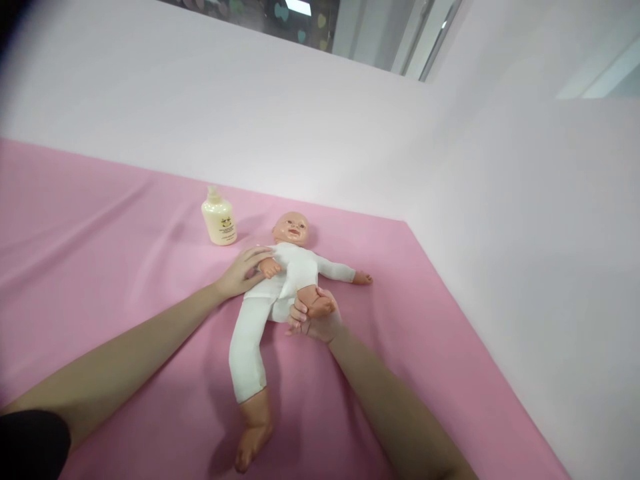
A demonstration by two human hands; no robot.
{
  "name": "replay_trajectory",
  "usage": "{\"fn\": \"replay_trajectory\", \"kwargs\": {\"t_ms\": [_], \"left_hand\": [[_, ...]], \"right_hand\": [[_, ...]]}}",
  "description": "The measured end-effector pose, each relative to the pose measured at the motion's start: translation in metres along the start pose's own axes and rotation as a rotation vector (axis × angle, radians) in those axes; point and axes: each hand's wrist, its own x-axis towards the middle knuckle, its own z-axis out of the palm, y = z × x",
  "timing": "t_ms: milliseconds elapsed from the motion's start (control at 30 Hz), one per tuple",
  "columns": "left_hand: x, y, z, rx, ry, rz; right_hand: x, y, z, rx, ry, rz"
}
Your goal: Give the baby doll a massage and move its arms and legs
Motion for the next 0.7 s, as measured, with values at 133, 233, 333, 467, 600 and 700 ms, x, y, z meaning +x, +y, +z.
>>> {"fn": "replay_trajectory", "kwargs": {"t_ms": [133, 233, 333, 467, 600, 700], "left_hand": [[-0.0002, 0.0001, -0.0004, -0.015, -0.002, -0.013], [0.0, 0.001, -0.0009, -0.004, -0.004, -0.006], [0.0002, 0.0015, -0.0011, 0.008, -0.003, -0.001], [0.0005, 0.002, -0.0015, 0.014, -0.009, -0.008], [0.0008, 0.0027, -0.002, 0.006, -0.011, -0.006], [0.0007, 0.0029, -0.0021, -0.002, -0.014, -0.013]], "right_hand": [[0.0004, -0.0001, 0.0006, 0.007, -0.008, -0.004], [0.0007, -0.0002, 0.0009, 0.003, -0.009, -0.006], [0.0006, -0.0005, 0.0015, -0.016, 0.014, -0.002], [0.0001, -0.001, 0.0021, -0.03, 0.012, 0.003], [-0.0001, -0.0009, 0.002, -0.024, 0.023, 0.007], [-0.0002, -0.0005, 0.0015, -0.027, 0.035, 0.009]]}}
